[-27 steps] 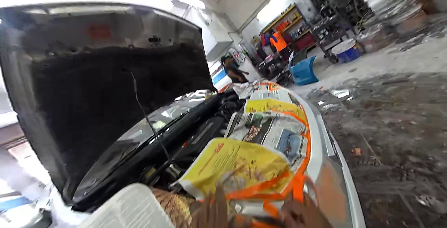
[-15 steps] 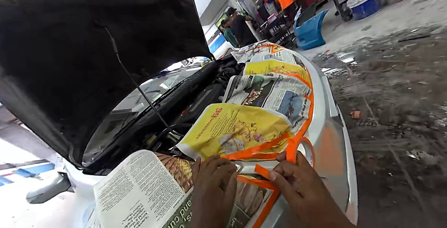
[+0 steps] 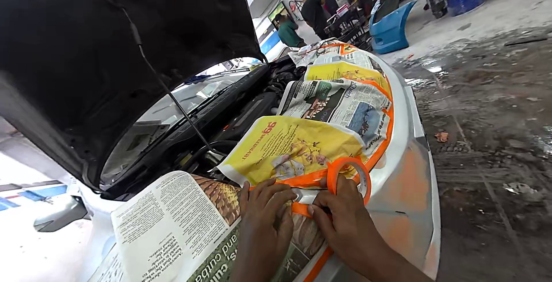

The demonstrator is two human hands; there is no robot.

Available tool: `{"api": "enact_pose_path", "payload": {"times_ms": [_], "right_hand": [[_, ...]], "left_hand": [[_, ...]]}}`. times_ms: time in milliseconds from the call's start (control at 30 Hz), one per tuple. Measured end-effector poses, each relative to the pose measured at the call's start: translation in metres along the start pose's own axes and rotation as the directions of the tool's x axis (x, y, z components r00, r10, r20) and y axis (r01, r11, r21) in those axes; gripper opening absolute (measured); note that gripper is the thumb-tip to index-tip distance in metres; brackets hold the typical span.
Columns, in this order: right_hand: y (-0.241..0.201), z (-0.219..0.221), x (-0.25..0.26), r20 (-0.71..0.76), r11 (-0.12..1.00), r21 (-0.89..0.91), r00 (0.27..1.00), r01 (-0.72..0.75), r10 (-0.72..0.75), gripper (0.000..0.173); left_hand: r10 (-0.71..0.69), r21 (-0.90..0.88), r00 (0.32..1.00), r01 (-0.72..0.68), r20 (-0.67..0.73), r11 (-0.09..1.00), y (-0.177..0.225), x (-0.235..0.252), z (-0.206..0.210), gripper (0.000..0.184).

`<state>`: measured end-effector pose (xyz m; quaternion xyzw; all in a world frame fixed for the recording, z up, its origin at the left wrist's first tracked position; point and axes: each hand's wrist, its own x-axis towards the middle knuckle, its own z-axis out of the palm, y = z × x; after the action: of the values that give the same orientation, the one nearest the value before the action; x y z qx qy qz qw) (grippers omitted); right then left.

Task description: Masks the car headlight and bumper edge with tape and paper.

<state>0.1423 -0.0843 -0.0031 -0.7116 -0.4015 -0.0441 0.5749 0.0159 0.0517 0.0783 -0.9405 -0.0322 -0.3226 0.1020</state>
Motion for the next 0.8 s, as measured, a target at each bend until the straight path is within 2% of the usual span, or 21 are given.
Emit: {"api": "enact_pose_path", "payload": {"times_ms": [233,467,567,667,800], "right_hand": [[-0.007,-0.005,0.004,0.102,0.994,-0.11,0.995,-0.009,0.02,0.03],[-0.005,-0.011,0.011,0.201,0.989,-0.15,0.979,0.004,0.026,0.029],[-0.013,-0.02,0.017,0.308,0.98,-0.2,0.948,-0.023,0.085,0.032],[-0.019,-0.023,0.019,0.333,0.957,-0.288,0.935,-0.025,0.124,0.037],[-0.012,-0.025,0.02,0.348,0.982,-0.183,0.931,-0.051,0.114,0.037]], "left_hand": [[0.079,0.06,0.997,-0.08,0.022,0.995,0.0,-0.003,0.002,0.024],[0.057,0.096,0.998,-0.058,0.006,0.994,0.0,-0.005,0.005,0.024],[0.054,0.121,0.999,-0.052,-0.008,0.991,0.001,-0.003,0.006,0.023],[0.058,0.138,0.998,-0.056,-0.007,0.989,0.002,-0.003,0.006,0.022],[0.051,0.106,0.998,-0.049,-0.023,0.993,0.001,-0.006,0.007,0.019]]}}
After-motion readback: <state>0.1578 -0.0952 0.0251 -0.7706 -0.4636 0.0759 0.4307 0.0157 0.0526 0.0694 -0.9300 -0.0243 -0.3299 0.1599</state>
